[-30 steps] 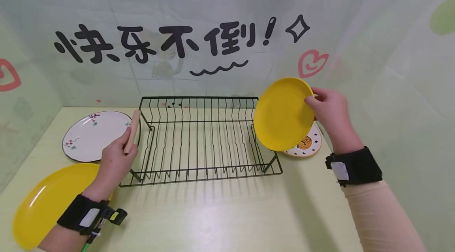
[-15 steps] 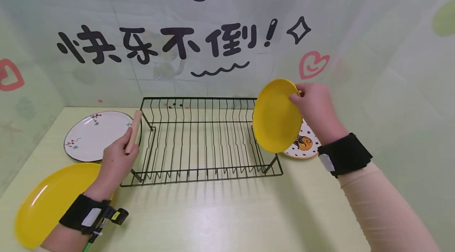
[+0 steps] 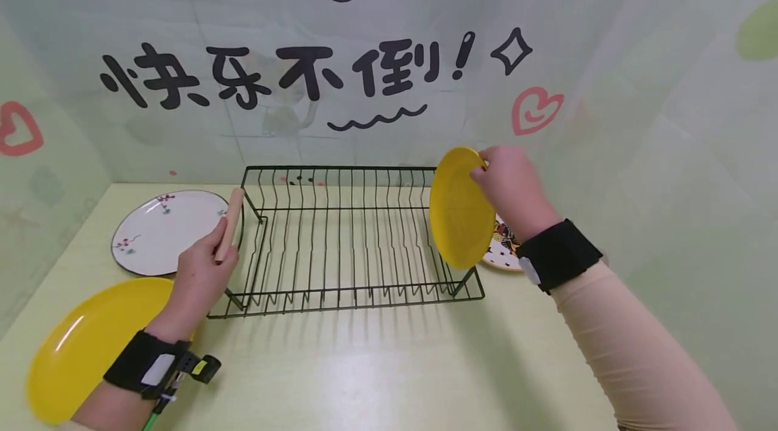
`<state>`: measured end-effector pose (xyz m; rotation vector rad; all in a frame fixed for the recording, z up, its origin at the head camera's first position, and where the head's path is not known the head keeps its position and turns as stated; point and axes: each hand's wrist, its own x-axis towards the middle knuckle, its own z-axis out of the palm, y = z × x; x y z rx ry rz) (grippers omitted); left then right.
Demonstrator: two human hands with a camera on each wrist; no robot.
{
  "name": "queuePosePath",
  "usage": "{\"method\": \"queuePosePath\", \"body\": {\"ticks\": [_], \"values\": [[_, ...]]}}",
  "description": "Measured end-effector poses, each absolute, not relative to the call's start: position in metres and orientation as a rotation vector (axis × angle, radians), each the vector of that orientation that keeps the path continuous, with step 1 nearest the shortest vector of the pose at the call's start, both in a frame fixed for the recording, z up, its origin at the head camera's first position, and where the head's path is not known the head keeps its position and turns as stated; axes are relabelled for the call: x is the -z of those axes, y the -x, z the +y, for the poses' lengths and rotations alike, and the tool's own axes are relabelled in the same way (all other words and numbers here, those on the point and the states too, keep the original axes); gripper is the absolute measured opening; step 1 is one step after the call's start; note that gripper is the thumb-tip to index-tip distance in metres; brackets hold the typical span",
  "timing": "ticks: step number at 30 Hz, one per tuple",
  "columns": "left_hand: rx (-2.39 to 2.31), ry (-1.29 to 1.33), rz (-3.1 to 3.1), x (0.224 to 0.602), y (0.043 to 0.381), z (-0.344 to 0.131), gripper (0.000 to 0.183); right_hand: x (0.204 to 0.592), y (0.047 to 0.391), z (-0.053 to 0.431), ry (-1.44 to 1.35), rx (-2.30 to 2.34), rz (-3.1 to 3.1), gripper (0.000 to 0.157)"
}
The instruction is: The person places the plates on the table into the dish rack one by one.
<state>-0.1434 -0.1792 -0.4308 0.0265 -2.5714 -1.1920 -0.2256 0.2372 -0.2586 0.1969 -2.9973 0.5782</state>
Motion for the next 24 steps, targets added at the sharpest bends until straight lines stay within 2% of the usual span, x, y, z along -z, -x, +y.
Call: {"method": "queuePosePath", "body": {"ticks": [10, 24], "values": [[1.219, -0.061, -2.584, 0.431, 0.143, -0.177, 0.057, 0.275, 0.234, 0.225, -0.231, -0.493, -3.02, 0.029], [1.206, -0.055, -2.567, 0.431, 0.142, -0.177, 0.057, 0.295, 0.242, 0.221, -0.189, -0.424, -3.09, 0.026]]}}
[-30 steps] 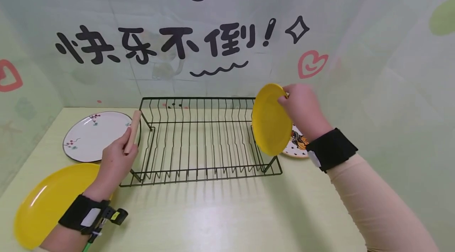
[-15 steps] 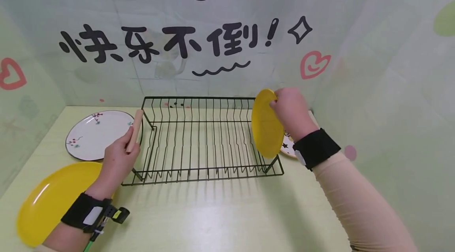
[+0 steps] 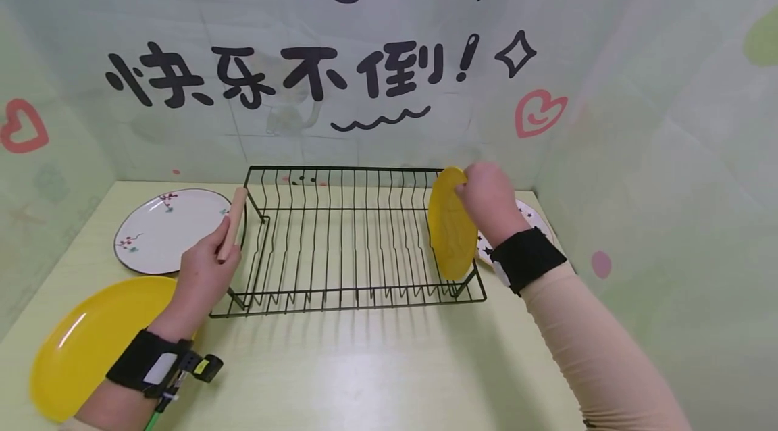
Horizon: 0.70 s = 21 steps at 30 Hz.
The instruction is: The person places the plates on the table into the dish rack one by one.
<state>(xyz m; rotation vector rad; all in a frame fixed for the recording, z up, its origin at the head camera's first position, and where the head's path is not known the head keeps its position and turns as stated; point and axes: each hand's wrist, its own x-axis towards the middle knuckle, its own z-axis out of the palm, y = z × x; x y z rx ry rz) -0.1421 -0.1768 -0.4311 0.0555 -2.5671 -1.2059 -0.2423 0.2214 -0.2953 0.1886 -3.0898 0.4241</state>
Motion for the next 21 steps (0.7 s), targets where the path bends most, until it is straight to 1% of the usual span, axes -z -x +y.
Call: {"method": "queuePosePath", "body": {"ticks": [14, 21], "values": [[1.207, -0.058, -2.577, 0.43, 0.1426, -0.1755, 0.057, 0.3015, 0.2476, 0.2295, -0.126, -0.478, -3.11, 0.035], [1.209, -0.053, -2.586, 0.4277, 0.1417, -0.1758, 0.057, 0.3028, 0.2511, 0.2284, -0.114, -0.509, -3.1, 0.032]]}}
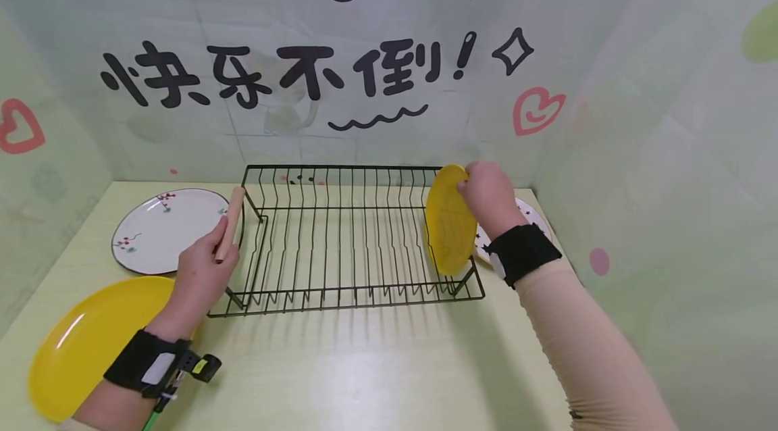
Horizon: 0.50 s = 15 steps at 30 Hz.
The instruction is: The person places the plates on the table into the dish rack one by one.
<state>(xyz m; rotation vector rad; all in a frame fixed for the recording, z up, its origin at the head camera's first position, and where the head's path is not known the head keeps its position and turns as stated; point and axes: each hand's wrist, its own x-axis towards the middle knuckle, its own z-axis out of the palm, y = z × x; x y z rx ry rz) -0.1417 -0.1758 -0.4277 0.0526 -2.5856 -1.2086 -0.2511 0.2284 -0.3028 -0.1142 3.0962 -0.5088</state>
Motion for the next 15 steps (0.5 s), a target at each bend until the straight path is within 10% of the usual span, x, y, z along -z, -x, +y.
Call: {"method": "queuePosePath", "body": {"ticks": [15], "values": [[1.198, -0.052, -2.566, 0.4305, 0.1426, -0.1766, 0.056, 0.3072, 0.2561, 0.2299, 0.081, 0.58, 3.093, 0.03]]}}
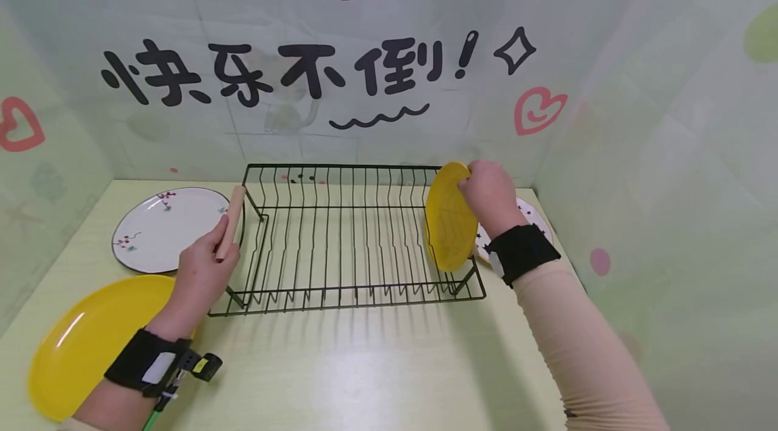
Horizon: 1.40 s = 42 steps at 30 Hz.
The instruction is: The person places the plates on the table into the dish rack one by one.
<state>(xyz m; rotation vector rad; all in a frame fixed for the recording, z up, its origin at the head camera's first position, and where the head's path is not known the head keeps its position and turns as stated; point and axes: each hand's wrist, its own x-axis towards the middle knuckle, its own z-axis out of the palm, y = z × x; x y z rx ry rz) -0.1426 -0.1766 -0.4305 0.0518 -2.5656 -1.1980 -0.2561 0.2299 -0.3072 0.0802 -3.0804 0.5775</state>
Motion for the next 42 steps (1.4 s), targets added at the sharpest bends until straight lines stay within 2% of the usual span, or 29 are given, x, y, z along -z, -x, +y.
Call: {"method": "queuePosePath", "body": {"ticks": [11, 27, 42], "values": [[1.213, -0.062, -2.573, 0.432, 0.144, -0.176, 0.057, 0.306, 0.256, 0.234, -0.039, -0.559, -3.106, 0.047], [1.192, -0.041, -2.572, 0.431, 0.143, -0.177, 0.056, 0.306, 0.249, 0.218, -0.063, -0.685, -3.122, 0.042], [1.214, -0.062, -2.578, 0.432, 0.144, -0.178, 0.057, 0.319, 0.251, 0.19, -0.115, -0.719, -3.136, 0.047]]}}
